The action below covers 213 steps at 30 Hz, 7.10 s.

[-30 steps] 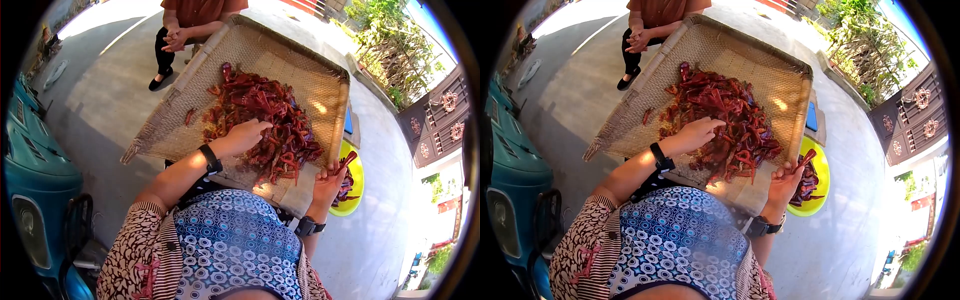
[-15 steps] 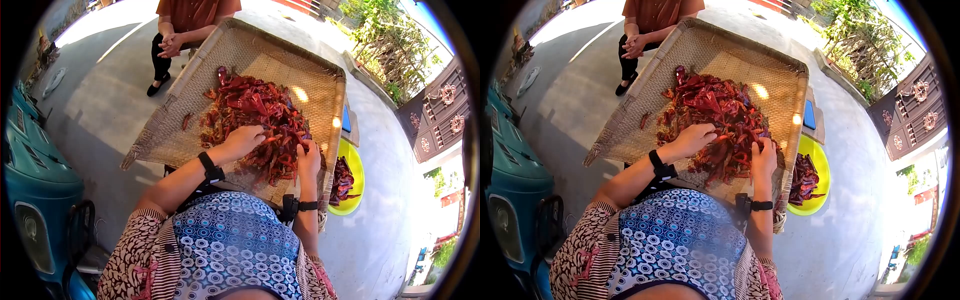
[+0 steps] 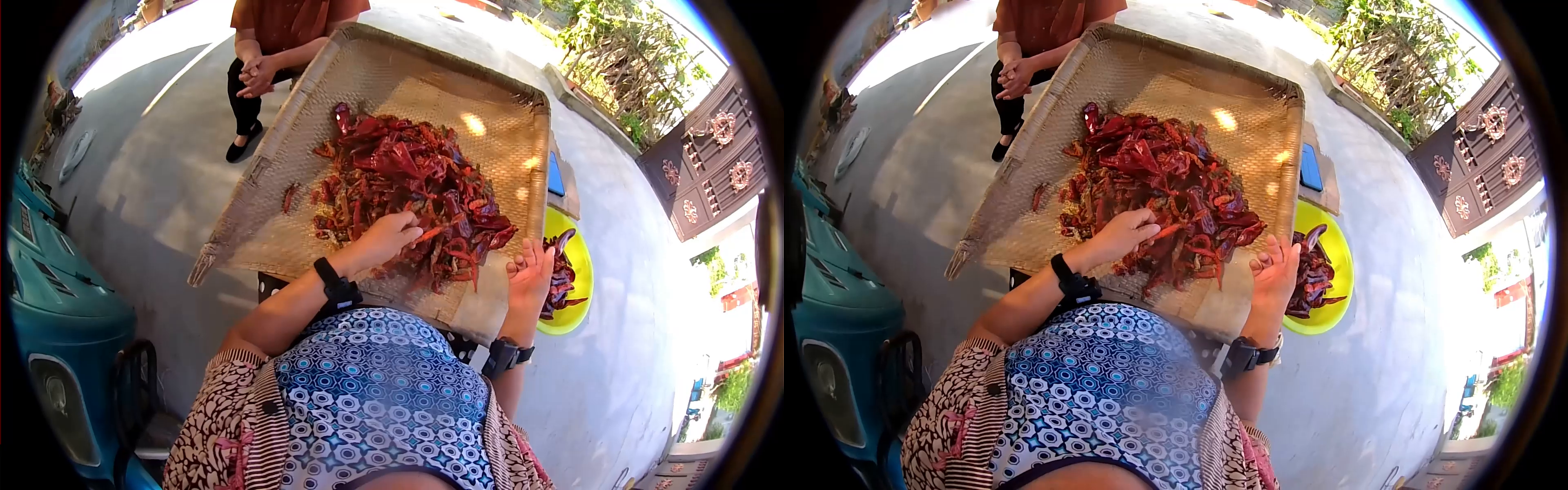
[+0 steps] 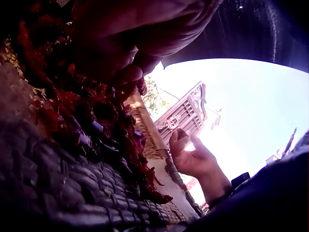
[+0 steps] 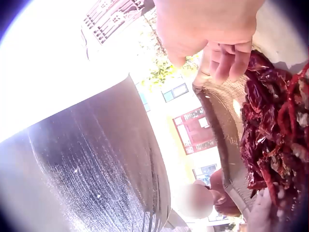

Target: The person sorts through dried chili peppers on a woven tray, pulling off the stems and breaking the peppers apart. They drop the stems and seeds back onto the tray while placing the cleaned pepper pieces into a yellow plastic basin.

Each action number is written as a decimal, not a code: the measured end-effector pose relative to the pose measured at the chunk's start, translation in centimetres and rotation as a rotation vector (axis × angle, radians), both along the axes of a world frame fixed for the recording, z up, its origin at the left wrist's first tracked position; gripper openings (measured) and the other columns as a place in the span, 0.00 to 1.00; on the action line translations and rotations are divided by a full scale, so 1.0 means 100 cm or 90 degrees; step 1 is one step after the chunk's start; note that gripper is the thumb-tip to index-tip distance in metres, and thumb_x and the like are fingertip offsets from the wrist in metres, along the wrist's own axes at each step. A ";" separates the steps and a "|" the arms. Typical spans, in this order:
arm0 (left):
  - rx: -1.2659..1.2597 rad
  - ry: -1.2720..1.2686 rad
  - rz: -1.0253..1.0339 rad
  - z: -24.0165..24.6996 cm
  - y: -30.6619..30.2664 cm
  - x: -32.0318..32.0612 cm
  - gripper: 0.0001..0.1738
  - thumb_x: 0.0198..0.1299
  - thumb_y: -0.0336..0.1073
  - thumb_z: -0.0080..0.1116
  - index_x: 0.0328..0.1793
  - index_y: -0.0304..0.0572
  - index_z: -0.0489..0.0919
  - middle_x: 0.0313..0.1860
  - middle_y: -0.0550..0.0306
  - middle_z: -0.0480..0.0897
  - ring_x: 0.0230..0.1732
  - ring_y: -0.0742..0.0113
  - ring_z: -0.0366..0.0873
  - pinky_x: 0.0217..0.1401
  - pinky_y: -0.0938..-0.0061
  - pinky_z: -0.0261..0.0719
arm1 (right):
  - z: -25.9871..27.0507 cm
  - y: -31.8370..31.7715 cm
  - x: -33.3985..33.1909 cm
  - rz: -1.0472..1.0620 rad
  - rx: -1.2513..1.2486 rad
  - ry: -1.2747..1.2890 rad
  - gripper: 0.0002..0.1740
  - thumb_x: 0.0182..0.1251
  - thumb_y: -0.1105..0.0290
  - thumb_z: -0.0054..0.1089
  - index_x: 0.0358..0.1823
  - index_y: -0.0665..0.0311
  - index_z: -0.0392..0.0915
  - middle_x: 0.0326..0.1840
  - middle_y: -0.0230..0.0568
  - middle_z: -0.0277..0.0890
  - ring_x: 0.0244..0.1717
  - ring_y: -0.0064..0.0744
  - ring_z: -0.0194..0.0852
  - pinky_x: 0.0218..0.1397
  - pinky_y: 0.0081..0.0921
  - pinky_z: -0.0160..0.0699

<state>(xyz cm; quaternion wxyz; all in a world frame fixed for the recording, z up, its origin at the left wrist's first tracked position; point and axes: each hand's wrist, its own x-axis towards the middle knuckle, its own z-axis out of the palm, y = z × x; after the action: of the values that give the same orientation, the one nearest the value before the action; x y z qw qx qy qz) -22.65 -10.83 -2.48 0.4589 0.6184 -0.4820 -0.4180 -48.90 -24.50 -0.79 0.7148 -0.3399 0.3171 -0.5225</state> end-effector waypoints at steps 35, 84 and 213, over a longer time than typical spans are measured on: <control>-0.094 -0.176 -0.043 0.022 0.001 -0.023 0.10 0.68 0.31 0.55 0.53 0.38 0.77 0.48 0.56 0.76 0.41 0.68 0.76 0.43 0.73 0.75 | -0.004 0.040 0.046 0.257 -0.220 0.408 0.12 0.74 0.63 0.54 0.49 0.63 0.76 0.31 0.29 0.75 0.22 0.16 0.68 0.27 0.16 0.69; -0.109 -0.540 -0.228 0.014 0.008 -0.042 0.35 0.47 0.43 0.75 0.62 0.46 0.76 0.56 0.52 0.70 0.56 0.51 0.72 0.54 0.61 0.75 | -0.028 0.021 0.029 0.017 -0.386 0.941 0.29 0.60 0.55 0.67 0.58 0.56 0.68 0.41 0.42 0.81 0.45 0.49 0.80 0.48 0.43 0.74; -0.124 -0.497 -0.139 -0.020 0.006 -0.020 0.20 0.55 0.41 0.67 0.52 0.43 0.80 0.50 0.55 0.74 0.54 0.53 0.69 0.56 0.62 0.70 | -0.019 0.019 0.114 0.156 -0.591 0.955 0.11 0.62 0.60 0.63 0.39 0.56 0.76 0.45 0.41 0.73 0.42 0.49 0.78 0.44 0.41 0.75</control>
<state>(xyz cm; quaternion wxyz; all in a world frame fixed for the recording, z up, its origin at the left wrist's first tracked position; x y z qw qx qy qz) -24.66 -10.26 -4.46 0.2509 0.6291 -0.7201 -0.1507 -37.52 -22.63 -2.72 0.1600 -0.8795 0.4194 -0.1581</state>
